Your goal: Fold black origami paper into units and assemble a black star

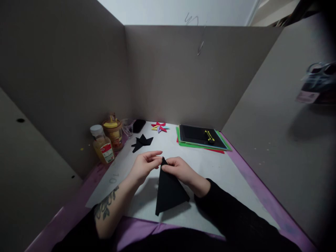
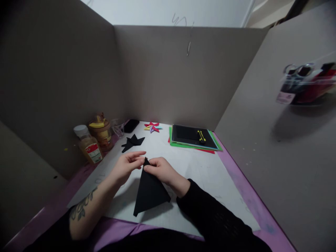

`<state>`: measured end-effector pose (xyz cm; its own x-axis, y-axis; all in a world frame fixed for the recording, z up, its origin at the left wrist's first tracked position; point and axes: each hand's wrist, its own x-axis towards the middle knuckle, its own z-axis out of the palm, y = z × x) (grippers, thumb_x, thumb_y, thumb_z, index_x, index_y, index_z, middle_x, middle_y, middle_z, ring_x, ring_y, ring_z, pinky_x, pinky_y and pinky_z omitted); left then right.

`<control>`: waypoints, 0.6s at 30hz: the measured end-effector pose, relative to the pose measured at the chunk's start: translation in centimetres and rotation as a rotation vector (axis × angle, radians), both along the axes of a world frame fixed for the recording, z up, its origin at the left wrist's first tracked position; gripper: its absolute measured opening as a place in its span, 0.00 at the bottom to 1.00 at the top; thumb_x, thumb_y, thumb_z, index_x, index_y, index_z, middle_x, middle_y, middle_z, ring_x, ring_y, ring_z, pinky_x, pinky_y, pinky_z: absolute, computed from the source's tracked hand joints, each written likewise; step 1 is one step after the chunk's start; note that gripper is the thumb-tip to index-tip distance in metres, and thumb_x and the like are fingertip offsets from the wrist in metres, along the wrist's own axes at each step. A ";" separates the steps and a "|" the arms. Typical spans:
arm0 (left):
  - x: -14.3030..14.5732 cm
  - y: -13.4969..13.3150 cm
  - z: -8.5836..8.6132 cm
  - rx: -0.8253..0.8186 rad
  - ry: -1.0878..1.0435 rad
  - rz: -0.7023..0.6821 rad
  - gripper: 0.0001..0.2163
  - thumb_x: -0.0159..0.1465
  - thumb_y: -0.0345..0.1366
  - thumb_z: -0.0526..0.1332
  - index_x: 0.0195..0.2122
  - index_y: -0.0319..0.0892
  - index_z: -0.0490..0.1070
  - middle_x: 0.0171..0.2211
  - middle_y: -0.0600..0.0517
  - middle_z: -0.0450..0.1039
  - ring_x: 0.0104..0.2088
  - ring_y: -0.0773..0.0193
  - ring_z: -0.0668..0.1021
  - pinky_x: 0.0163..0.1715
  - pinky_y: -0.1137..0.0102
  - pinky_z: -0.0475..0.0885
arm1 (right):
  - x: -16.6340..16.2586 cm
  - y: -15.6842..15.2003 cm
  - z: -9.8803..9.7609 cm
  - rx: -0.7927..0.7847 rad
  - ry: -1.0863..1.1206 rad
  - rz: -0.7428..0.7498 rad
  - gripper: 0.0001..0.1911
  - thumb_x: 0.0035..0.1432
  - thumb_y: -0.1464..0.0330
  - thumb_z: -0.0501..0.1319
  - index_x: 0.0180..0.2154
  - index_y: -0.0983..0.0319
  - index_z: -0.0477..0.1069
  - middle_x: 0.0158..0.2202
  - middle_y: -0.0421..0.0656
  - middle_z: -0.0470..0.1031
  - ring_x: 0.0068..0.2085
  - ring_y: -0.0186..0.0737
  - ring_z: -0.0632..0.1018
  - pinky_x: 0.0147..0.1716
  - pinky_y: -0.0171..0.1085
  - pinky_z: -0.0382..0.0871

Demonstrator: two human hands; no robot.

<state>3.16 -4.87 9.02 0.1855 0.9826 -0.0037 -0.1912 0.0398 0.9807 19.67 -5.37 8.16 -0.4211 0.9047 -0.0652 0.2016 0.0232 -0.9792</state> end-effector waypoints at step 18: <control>0.3 0.3 -1.2 -0.125 -0.006 0.049 0.15 0.42 0.34 0.69 0.32 0.35 0.75 0.21 0.53 0.71 0.21 0.71 0.70 0.25 0.74 0.65 | -0.2 0.0 -0.8 -0.042 0.024 0.053 0.15 0.50 0.63 0.60 0.19 0.62 0.59 0.15 0.32 0.53 0.18 0.26 0.55 0.18 0.31 0.45</control>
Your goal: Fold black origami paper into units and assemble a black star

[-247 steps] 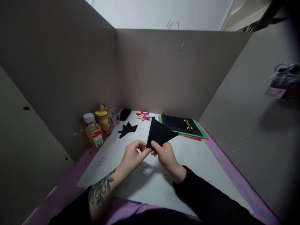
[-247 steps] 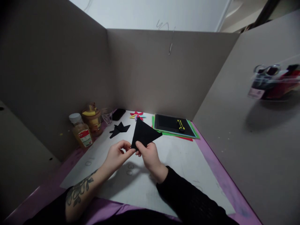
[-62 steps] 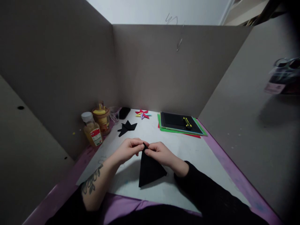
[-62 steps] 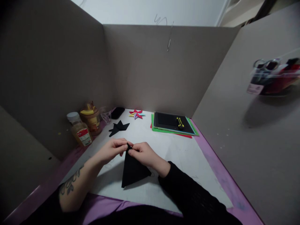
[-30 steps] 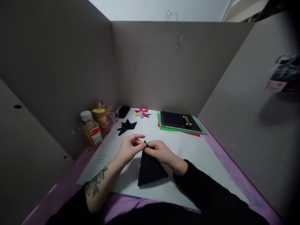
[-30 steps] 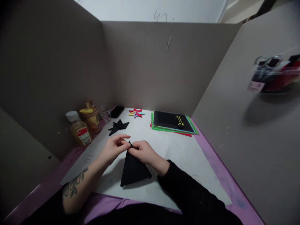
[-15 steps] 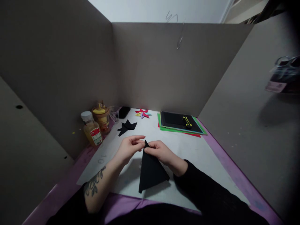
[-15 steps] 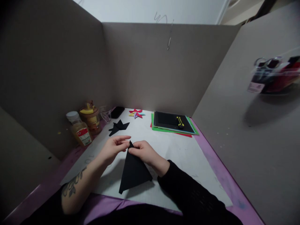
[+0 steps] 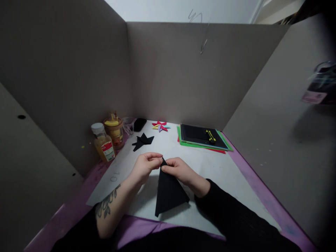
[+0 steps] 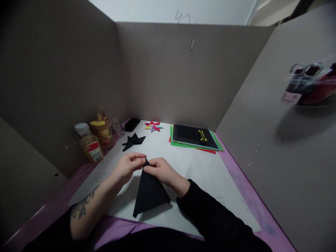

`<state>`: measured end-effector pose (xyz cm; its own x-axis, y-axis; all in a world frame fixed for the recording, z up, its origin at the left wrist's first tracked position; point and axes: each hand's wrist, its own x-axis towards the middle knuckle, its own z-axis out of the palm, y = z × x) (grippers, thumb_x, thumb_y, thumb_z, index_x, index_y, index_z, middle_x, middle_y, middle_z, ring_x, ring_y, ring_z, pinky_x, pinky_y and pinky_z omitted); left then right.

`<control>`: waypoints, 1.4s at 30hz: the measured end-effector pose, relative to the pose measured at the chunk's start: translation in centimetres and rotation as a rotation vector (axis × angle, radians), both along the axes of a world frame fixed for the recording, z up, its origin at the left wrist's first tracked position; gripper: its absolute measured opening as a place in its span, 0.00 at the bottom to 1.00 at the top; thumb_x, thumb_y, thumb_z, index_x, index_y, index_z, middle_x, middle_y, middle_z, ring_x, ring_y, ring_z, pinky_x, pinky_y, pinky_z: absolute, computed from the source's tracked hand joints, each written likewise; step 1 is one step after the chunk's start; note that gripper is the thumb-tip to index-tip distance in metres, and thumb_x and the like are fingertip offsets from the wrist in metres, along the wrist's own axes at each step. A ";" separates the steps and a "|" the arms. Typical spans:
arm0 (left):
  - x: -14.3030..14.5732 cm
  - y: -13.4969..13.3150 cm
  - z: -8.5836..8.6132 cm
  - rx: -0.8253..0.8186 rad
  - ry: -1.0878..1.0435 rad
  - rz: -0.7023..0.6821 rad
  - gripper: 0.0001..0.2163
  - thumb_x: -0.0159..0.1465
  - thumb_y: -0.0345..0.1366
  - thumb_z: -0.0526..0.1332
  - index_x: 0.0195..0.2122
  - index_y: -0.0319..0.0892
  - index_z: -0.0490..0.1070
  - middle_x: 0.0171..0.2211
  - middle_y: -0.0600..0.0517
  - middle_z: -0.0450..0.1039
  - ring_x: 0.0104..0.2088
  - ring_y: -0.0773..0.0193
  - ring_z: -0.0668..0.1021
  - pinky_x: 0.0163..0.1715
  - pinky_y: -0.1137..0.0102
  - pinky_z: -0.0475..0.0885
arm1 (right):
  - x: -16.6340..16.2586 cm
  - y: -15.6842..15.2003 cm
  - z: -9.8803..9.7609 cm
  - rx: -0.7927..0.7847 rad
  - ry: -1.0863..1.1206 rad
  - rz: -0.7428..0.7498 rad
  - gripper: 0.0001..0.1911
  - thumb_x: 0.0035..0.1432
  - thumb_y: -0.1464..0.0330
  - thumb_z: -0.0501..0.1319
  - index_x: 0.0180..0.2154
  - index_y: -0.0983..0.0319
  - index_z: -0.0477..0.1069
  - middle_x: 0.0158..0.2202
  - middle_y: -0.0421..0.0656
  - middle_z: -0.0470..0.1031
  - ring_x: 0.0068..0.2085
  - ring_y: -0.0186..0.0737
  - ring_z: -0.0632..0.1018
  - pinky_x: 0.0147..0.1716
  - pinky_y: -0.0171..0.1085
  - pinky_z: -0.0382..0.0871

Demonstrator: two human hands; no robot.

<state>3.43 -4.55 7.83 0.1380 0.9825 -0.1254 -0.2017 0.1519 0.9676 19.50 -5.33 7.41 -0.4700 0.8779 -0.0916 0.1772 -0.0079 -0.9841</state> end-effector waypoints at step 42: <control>0.1 -0.2 0.0 0.128 0.105 -0.048 0.13 0.46 0.34 0.65 0.34 0.37 0.71 0.21 0.55 0.70 0.21 0.71 0.68 0.21 0.76 0.61 | 0.5 0.6 0.3 0.130 -0.098 -0.149 0.18 0.50 0.58 0.60 0.19 0.62 0.58 0.17 0.33 0.52 0.20 0.28 0.56 0.19 0.31 0.46</control>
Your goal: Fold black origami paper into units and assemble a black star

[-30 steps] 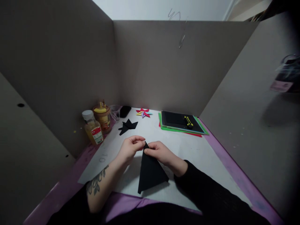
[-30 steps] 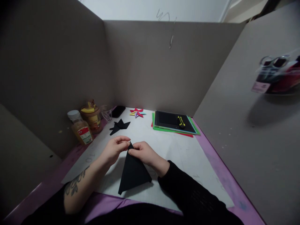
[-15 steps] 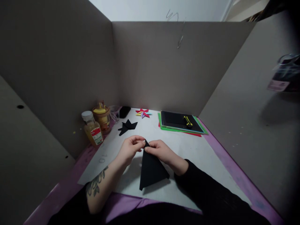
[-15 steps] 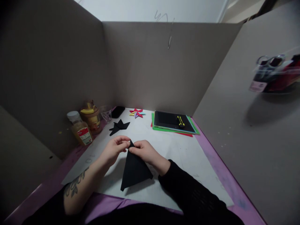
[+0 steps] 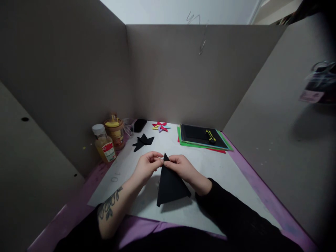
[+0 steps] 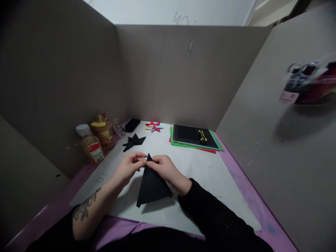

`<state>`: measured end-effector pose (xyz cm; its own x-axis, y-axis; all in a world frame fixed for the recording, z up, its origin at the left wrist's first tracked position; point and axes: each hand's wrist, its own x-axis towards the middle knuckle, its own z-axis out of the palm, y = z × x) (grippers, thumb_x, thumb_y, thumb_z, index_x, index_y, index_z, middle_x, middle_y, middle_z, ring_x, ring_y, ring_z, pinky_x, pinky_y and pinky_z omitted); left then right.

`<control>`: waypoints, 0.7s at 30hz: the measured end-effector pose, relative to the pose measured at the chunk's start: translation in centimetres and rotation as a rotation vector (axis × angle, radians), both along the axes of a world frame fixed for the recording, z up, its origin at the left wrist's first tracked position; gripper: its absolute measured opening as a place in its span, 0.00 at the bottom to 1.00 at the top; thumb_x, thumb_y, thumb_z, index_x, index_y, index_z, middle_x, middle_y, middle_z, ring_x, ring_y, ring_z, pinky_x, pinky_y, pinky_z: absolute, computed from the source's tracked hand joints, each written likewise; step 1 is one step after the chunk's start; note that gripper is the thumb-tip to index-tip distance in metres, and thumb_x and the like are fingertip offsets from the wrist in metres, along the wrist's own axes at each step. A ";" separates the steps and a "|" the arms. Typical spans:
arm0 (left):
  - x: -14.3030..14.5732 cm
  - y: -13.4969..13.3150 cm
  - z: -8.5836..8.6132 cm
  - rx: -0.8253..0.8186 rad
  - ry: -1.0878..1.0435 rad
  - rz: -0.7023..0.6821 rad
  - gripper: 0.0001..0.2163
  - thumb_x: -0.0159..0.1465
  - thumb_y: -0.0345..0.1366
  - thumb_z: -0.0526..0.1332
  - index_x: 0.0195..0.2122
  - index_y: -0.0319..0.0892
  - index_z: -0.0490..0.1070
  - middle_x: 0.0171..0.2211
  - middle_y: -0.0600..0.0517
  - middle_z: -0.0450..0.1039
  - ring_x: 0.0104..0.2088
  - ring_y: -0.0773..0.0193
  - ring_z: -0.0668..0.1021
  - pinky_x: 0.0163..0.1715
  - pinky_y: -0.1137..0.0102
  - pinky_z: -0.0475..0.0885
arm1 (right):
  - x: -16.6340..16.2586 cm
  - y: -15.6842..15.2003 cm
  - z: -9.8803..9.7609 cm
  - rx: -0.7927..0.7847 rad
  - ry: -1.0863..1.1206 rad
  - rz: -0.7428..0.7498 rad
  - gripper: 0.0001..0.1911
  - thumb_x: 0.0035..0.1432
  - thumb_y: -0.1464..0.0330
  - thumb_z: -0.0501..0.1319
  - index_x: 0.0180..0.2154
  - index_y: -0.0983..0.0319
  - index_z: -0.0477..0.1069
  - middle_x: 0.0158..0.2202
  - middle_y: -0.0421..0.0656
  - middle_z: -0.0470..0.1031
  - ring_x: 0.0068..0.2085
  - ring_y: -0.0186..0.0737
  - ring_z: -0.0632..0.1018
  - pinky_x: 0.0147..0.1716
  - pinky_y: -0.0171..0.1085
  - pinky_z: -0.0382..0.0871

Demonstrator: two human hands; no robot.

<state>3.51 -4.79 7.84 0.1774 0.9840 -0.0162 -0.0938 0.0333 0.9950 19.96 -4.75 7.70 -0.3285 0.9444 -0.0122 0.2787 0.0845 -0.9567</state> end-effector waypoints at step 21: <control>0.4 -0.3 -1.2 0.122 0.153 -0.018 0.08 0.50 0.33 0.64 0.31 0.37 0.72 0.20 0.56 0.70 0.22 0.71 0.69 0.25 0.75 0.62 | 1.2 0.9 0.6 0.236 -0.060 -0.261 0.18 0.53 0.59 0.58 0.19 0.61 0.57 0.18 0.34 0.52 0.22 0.31 0.58 0.20 0.32 0.49</control>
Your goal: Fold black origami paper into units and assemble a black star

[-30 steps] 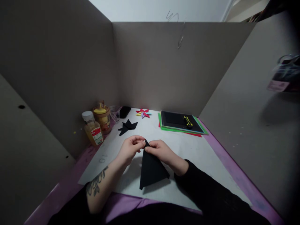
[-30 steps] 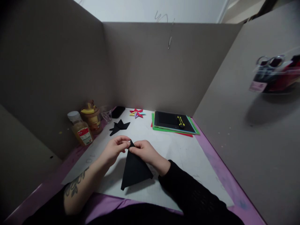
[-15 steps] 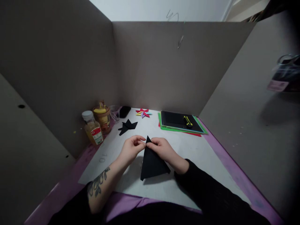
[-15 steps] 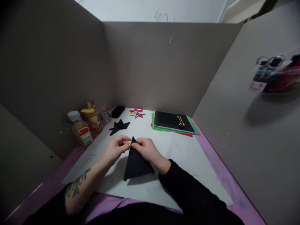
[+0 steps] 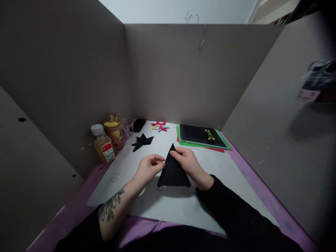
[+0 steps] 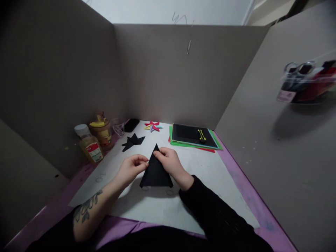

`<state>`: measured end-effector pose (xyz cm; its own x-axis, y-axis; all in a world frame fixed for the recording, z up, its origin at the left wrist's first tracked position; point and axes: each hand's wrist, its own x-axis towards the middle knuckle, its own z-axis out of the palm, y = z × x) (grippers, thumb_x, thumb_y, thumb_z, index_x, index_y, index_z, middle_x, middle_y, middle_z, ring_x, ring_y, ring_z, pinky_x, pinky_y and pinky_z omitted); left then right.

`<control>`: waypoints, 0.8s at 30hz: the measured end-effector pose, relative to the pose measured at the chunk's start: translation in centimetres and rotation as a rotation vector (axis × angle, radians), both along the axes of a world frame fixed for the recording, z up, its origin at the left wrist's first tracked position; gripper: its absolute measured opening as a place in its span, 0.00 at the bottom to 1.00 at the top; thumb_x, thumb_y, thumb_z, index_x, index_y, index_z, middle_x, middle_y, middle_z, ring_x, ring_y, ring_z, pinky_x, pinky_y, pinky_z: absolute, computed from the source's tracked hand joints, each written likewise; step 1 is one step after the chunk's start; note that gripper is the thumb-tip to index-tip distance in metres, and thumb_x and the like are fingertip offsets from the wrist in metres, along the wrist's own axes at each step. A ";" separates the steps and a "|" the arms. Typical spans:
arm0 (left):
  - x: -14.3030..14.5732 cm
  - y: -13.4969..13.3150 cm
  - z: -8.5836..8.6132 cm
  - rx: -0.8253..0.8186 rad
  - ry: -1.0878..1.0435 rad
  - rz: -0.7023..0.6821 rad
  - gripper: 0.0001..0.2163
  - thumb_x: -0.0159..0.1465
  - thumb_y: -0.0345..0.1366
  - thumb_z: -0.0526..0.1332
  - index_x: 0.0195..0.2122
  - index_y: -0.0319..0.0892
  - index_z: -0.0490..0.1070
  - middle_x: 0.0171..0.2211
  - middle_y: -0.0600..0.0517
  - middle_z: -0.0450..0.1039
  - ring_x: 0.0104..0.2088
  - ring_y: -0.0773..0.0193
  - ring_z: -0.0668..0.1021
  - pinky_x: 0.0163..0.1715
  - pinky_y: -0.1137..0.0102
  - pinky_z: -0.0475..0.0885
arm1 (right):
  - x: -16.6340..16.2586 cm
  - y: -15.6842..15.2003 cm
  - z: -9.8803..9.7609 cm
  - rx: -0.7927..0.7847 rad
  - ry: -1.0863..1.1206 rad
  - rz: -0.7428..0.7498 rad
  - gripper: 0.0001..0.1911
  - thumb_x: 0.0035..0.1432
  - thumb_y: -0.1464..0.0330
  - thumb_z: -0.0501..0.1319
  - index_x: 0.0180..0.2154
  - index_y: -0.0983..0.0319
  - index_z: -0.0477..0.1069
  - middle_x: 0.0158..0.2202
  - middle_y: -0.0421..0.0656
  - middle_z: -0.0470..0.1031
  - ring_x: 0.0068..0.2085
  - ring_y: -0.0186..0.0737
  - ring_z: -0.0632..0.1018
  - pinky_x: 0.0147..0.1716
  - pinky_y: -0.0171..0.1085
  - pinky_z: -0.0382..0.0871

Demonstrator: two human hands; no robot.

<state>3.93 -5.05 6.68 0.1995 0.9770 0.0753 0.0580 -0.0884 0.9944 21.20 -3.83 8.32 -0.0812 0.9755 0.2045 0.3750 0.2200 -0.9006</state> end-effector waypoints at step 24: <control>-0.4 0.5 -0.8 0.174 0.276 -0.139 0.08 0.56 0.33 0.60 0.38 0.39 0.71 0.26 0.52 0.74 0.26 0.67 0.73 0.27 0.73 0.66 | 3.5 3.2 0.1 -0.129 0.691 -0.057 0.19 0.43 0.57 0.68 0.21 0.60 0.61 0.18 0.33 0.61 0.21 0.30 0.62 0.21 0.32 0.55</control>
<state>3.50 -4.54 5.92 0.3661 0.9162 0.1632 0.2983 -0.2816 0.9120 24.75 -0.59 8.38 0.0779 0.9943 0.0731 -0.2848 0.0924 -0.9541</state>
